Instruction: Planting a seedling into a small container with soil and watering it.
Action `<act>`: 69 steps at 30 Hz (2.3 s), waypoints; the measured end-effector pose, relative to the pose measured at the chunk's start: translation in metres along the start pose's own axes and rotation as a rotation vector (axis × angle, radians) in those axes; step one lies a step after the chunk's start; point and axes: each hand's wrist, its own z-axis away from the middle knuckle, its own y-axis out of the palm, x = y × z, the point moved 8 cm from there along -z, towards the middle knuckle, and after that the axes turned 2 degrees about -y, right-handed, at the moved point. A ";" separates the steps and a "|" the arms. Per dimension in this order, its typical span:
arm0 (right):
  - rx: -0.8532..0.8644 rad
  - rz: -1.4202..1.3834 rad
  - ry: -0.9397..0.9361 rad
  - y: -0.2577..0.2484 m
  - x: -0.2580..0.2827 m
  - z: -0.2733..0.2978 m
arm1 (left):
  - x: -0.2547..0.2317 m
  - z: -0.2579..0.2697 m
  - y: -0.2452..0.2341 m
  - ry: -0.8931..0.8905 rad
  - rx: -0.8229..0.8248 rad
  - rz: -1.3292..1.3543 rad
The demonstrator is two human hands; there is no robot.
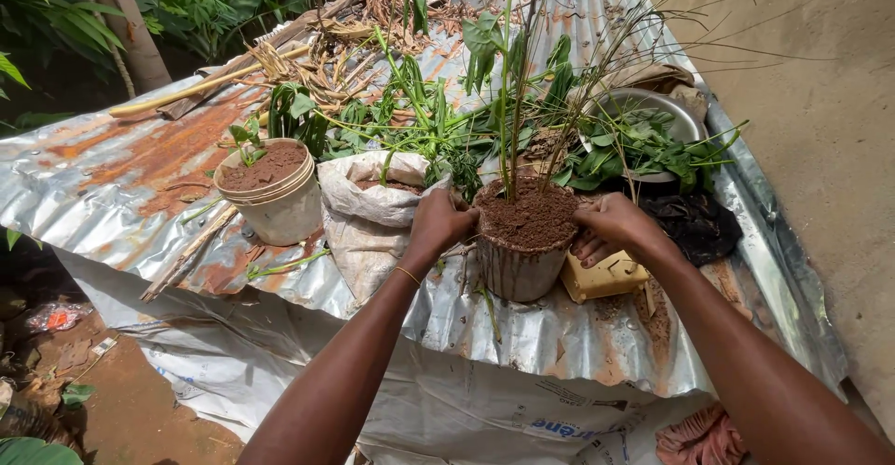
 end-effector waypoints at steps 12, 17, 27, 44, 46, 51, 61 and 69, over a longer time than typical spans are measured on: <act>0.029 -0.031 -0.017 -0.005 0.006 0.010 | 0.009 0.003 0.002 -0.133 0.118 0.072; 0.010 -0.036 -0.016 -0.006 0.000 0.007 | 0.008 0.006 -0.003 -0.121 0.093 0.064; -0.034 -0.043 -0.036 -0.009 0.003 0.015 | 0.006 0.012 -0.010 -0.081 0.052 0.063; -0.077 -0.130 -0.138 -0.001 -0.024 -0.007 | 0.004 0.023 -0.003 -0.178 0.075 0.084; -0.108 -0.157 -0.164 -0.002 -0.028 -0.011 | 0.002 0.025 -0.005 -0.170 0.065 0.085; -0.192 -0.048 -0.167 0.000 -0.007 -0.002 | 0.003 0.019 -0.002 -0.170 0.010 0.114; -0.255 0.177 -0.175 -0.010 0.009 -0.005 | -0.019 0.035 -0.010 -0.203 -0.099 0.094; -0.148 0.005 -0.187 -0.018 0.000 -0.017 | 0.006 0.033 0.004 -0.275 -0.068 0.064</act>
